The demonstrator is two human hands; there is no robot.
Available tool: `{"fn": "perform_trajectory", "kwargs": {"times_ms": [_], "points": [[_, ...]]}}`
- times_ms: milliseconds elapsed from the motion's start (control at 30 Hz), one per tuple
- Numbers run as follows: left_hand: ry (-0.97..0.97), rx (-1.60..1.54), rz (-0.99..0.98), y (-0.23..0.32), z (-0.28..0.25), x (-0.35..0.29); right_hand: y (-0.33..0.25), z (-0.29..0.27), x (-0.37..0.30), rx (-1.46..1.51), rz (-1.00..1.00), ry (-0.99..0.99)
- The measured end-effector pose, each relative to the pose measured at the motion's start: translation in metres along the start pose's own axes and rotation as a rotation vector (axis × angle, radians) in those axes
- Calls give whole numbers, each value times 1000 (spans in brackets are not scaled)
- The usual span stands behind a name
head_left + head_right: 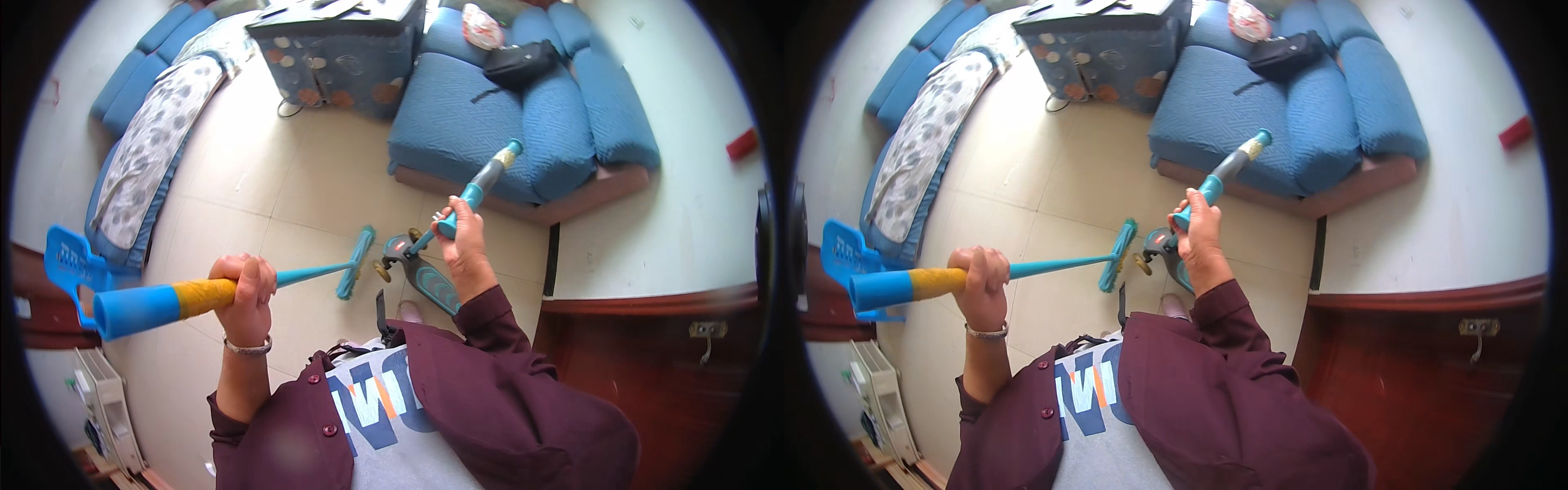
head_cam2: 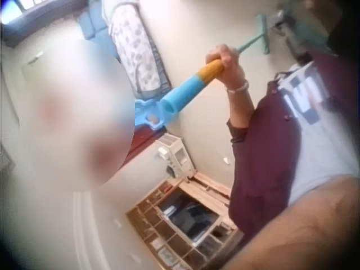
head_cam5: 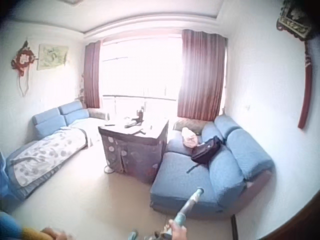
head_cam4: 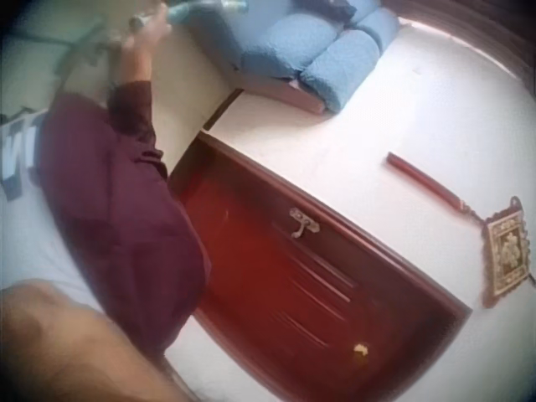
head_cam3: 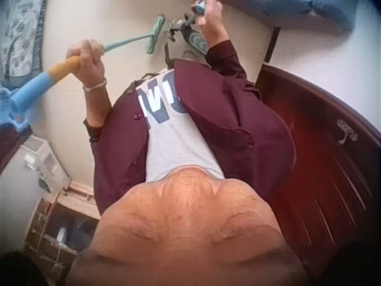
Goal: The person sweeps a tiled floor using a blue and yellow broom, moving a blue plastic chair aside to access the area underneath. They continue sweeping around furniture and a scooter, gathering small debris into a pile.
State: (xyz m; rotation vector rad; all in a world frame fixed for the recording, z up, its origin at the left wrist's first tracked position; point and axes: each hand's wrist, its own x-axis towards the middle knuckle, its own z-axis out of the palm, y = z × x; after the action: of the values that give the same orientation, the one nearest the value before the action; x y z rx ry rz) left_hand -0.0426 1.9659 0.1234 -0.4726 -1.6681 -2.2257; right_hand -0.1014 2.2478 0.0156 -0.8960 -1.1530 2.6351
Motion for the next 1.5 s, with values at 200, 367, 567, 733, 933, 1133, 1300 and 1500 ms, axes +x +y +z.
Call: {"fn": "perform_trajectory", "kwargs": {"times_ms": [200,367,567,733,933,1133,1300,1500], "points": [[-175,-64,-47,-74,82,28,-80,-109,68,42,-207,279],[-269,-112,-82,-91,121,37,-127,-188,103,50,-361,487],[-241,-129,-108,-91,141,44,-142,-234,129,-153,-603,454],[-191,-149,-121,-90,138,42,-147,-197,148,-301,-616,344],[-131,-110,-98,-82,116,29,-9,-105,87,-1027,-577,-508],[-578,-184,-104,-58,94,27,83,-56,34,-1122,-539,-1268],[-446,-110,-94,-46,70,11,125,-30,39,-1117,-507,-1330],[-168,53,-29,-45,37,-13,133,-31,45,-1345,-759,-1010]]}}
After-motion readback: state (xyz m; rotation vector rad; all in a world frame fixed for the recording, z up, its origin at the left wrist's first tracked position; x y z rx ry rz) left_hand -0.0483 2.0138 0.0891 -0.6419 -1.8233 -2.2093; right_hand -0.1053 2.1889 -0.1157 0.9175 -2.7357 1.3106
